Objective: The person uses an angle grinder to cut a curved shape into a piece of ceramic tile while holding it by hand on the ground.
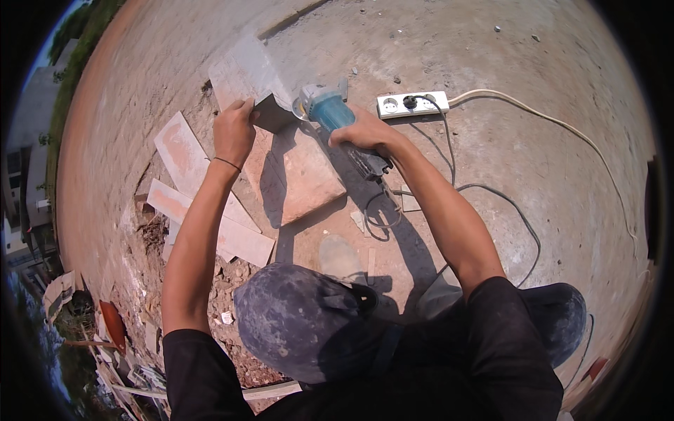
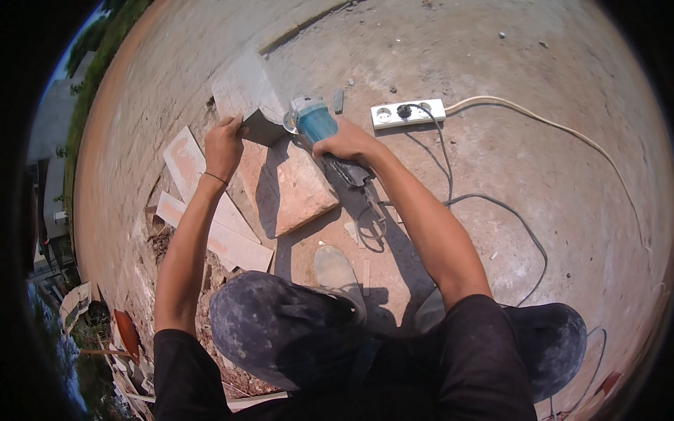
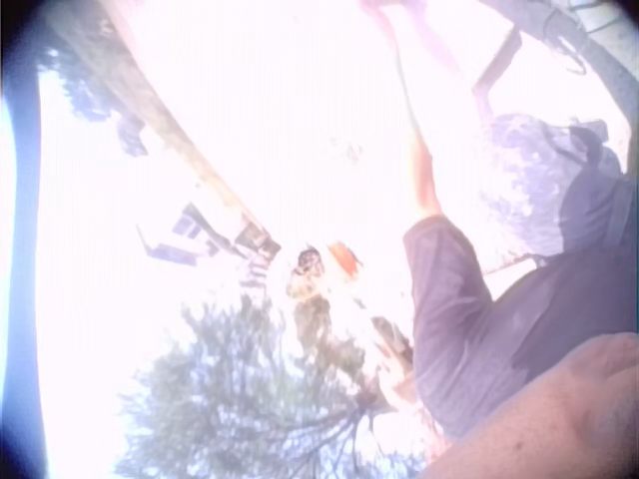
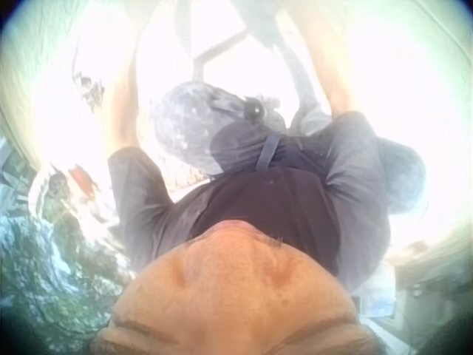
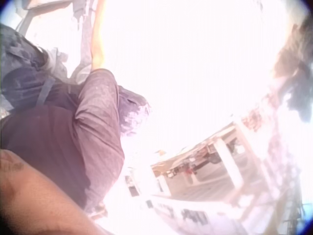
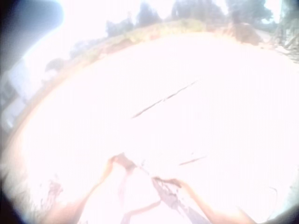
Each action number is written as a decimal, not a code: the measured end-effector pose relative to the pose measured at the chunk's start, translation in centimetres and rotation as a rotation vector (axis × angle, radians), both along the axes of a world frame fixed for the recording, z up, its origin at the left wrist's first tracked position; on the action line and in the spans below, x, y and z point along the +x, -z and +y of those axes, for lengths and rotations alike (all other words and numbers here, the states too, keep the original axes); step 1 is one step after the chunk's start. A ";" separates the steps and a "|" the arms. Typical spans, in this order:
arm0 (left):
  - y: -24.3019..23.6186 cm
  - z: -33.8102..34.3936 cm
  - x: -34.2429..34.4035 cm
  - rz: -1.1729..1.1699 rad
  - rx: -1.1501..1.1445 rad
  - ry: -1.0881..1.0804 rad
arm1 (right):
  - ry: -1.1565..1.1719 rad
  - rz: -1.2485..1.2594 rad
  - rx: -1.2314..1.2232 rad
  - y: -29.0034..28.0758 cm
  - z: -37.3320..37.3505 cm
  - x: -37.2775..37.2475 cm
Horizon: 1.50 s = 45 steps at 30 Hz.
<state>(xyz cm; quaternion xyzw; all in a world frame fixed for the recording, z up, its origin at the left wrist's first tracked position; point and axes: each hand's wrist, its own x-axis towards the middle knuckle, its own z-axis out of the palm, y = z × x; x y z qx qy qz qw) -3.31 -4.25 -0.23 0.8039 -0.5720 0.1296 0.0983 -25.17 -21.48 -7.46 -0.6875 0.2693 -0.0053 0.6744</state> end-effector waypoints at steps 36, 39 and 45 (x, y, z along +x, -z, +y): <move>-0.1 0.3 0.0 -0.004 -0.016 -0.003 | -0.026 0.011 -0.111 1.8 -2.2 0.2; -0.2 0.1 -0.2 -0.005 -0.008 -0.011 | 0.002 -0.017 -0.092 1.7 -2.4 -0.1; 0.0 0.7 0.1 -0.008 -0.026 0.004 | -0.048 -0.012 -0.019 -1.0 -1.3 0.6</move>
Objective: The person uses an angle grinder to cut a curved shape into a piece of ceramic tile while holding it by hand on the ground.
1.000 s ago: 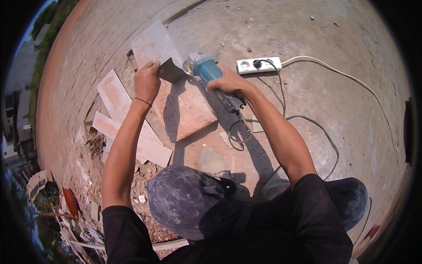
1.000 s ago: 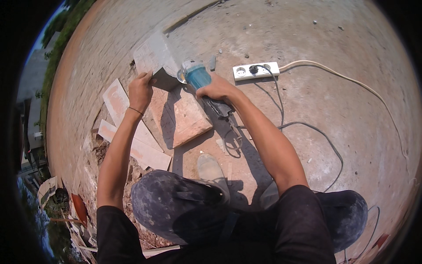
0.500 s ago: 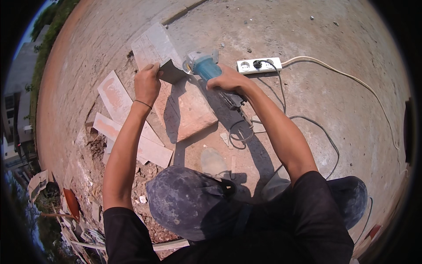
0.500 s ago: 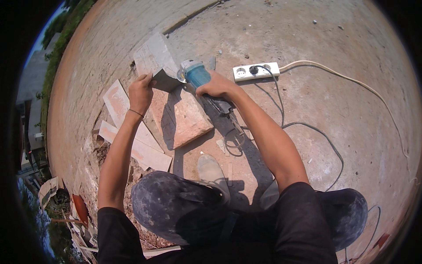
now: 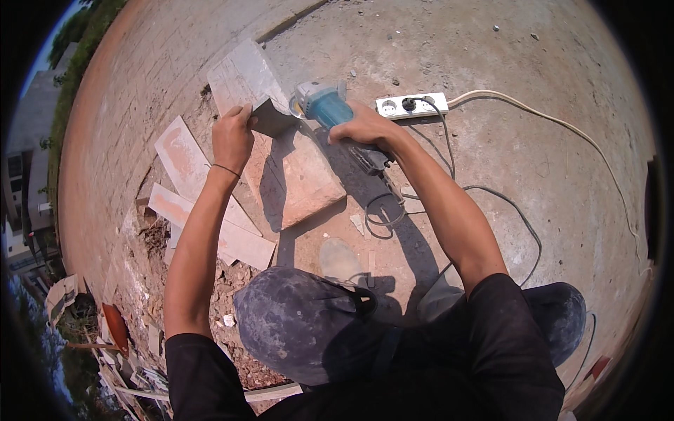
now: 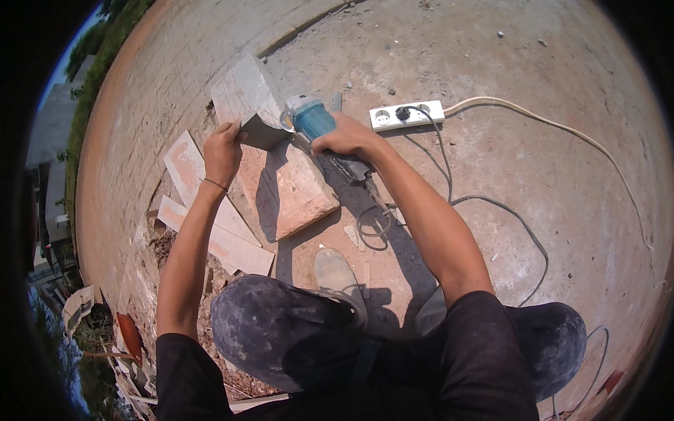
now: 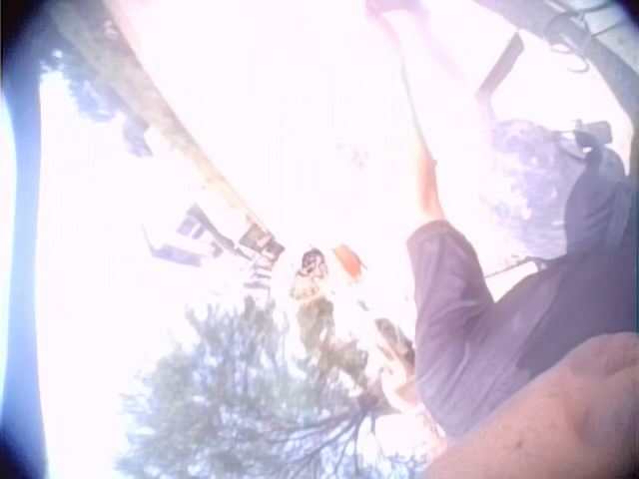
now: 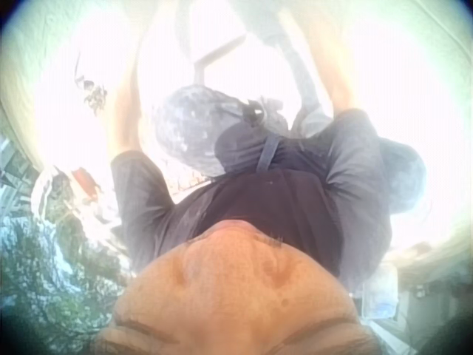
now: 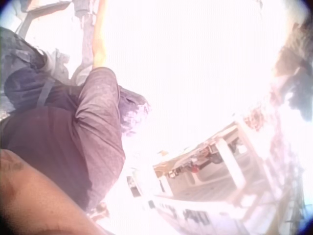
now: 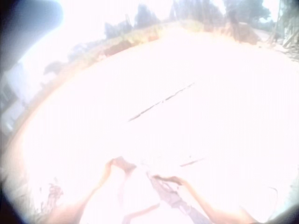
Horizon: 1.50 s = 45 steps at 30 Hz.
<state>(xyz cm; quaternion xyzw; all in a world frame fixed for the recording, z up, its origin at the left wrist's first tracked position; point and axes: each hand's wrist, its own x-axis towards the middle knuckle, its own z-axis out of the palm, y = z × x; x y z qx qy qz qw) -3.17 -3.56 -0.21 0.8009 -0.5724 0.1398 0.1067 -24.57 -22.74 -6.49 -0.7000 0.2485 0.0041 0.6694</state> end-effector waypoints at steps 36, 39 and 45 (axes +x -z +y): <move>0.2 0.0 0.2 0.015 -0.001 -0.008 | 0.040 0.046 -0.095 2.9 -1.0 -1.1; 0.2 -0.2 0.1 0.014 -0.019 0.007 | 0.035 0.022 -0.109 2.3 -0.8 -1.2; 0.2 -0.5 0.0 0.019 0.021 -0.013 | 0.061 0.062 -0.124 4.9 -1.3 -1.1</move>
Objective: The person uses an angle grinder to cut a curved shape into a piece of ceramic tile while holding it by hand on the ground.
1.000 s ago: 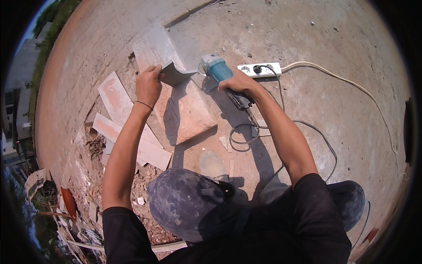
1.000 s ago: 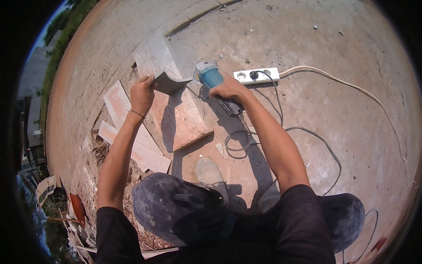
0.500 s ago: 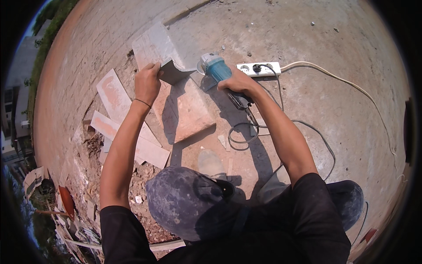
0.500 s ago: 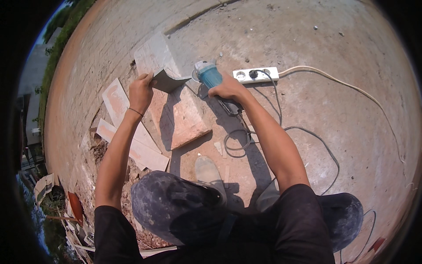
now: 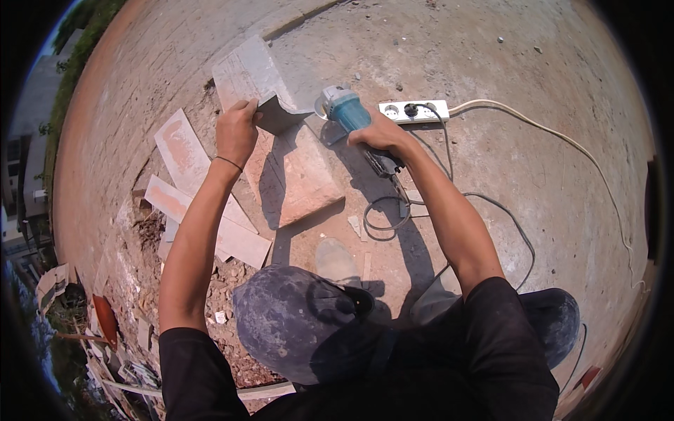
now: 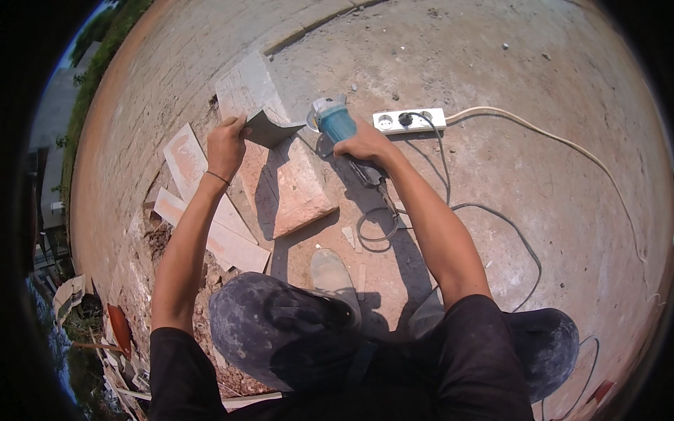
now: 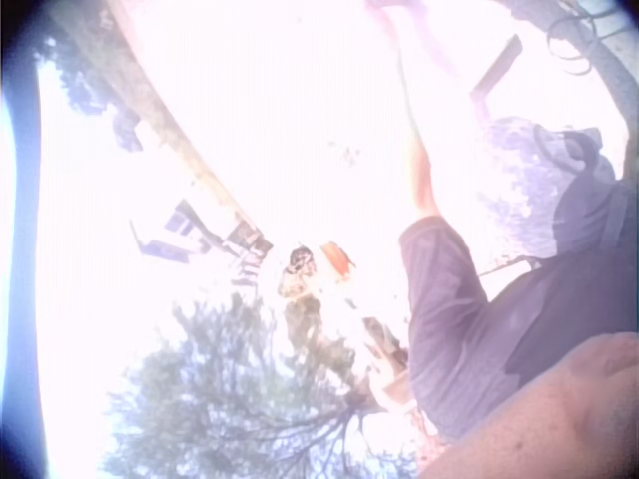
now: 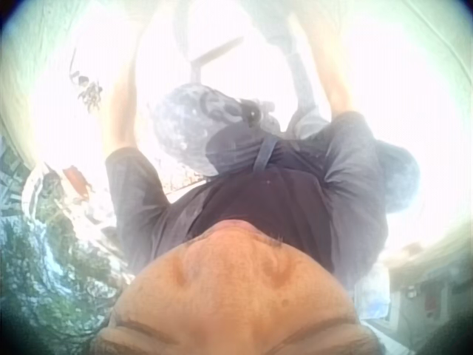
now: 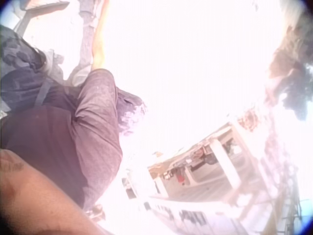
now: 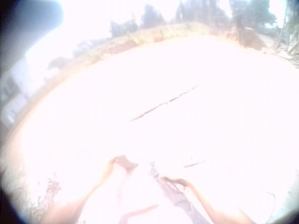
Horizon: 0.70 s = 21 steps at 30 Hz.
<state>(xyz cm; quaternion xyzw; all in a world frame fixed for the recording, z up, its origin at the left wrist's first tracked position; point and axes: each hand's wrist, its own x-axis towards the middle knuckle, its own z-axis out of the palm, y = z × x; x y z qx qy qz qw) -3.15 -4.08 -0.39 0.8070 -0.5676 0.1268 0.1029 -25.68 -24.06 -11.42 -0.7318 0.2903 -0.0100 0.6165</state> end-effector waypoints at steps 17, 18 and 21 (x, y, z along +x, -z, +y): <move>-0.1 0.3 0.0 -0.012 -0.009 0.003 | -0.015 0.039 -0.027 0.4 0.0 -0.4; -0.2 0.4 0.1 -0.013 -0.003 0.002 | -0.025 0.034 -0.015 0.0 0.1 -0.4; -0.2 0.1 -0.1 -0.005 -0.007 -0.001 | -0.008 0.024 -0.005 0.0 0.3 -0.6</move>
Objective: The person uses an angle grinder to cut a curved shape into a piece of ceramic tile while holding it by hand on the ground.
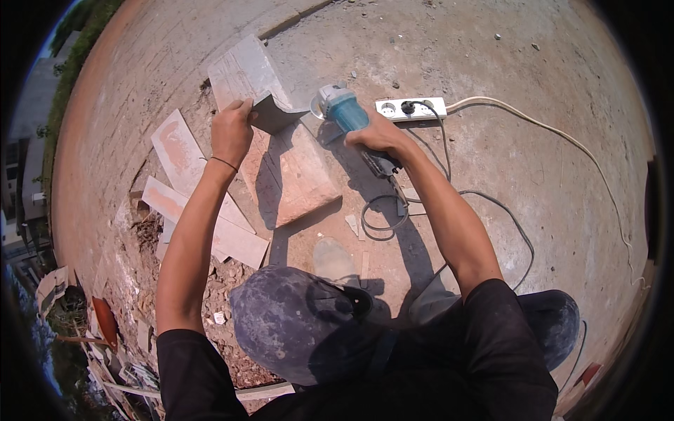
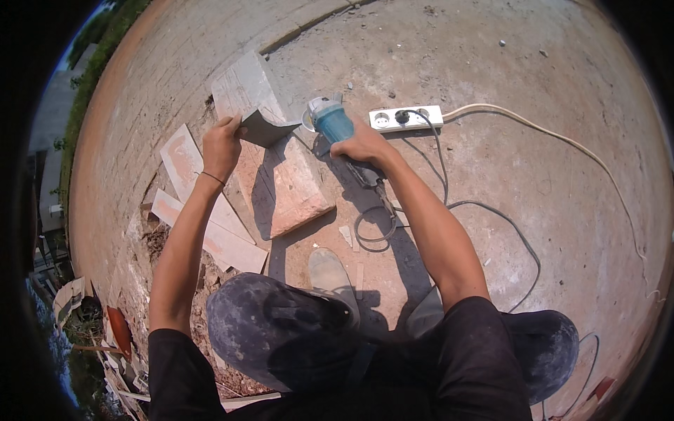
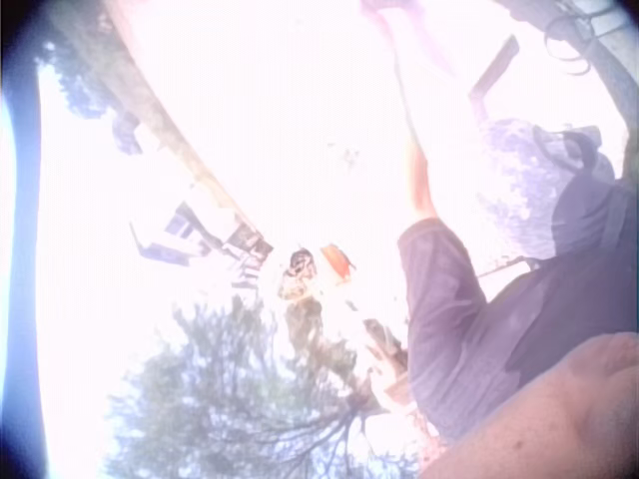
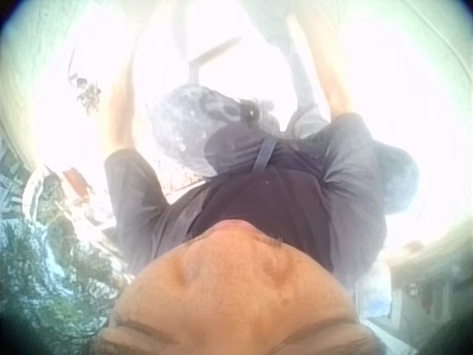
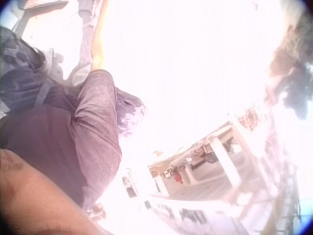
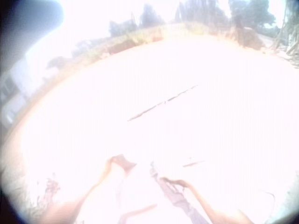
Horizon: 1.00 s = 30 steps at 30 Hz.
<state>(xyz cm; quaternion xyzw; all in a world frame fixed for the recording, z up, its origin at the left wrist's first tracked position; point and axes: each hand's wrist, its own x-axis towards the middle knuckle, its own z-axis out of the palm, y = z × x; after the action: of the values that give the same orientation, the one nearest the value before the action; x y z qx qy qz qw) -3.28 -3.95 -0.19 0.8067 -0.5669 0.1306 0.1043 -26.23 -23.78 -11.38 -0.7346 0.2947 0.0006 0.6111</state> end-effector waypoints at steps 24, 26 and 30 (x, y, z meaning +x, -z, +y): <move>0.1 0.4 0.3 0.010 0.017 -0.013 | -0.019 -0.038 0.010 -2.8 0.7 0.2; 0.1 0.2 0.2 0.016 0.016 -0.014 | -0.017 -0.042 0.011 -2.8 0.8 0.4; 0.3 -0.3 -0.1 0.018 -0.021 0.014 | 0.022 -0.030 -0.046 -0.9 0.8 0.8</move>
<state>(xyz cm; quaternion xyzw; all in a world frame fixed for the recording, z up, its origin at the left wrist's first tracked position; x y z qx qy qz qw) -3.39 -4.23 -0.50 0.8027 -0.5701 0.1286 0.1189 -25.46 -22.98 -10.48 -0.7451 0.2935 -0.0237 0.5984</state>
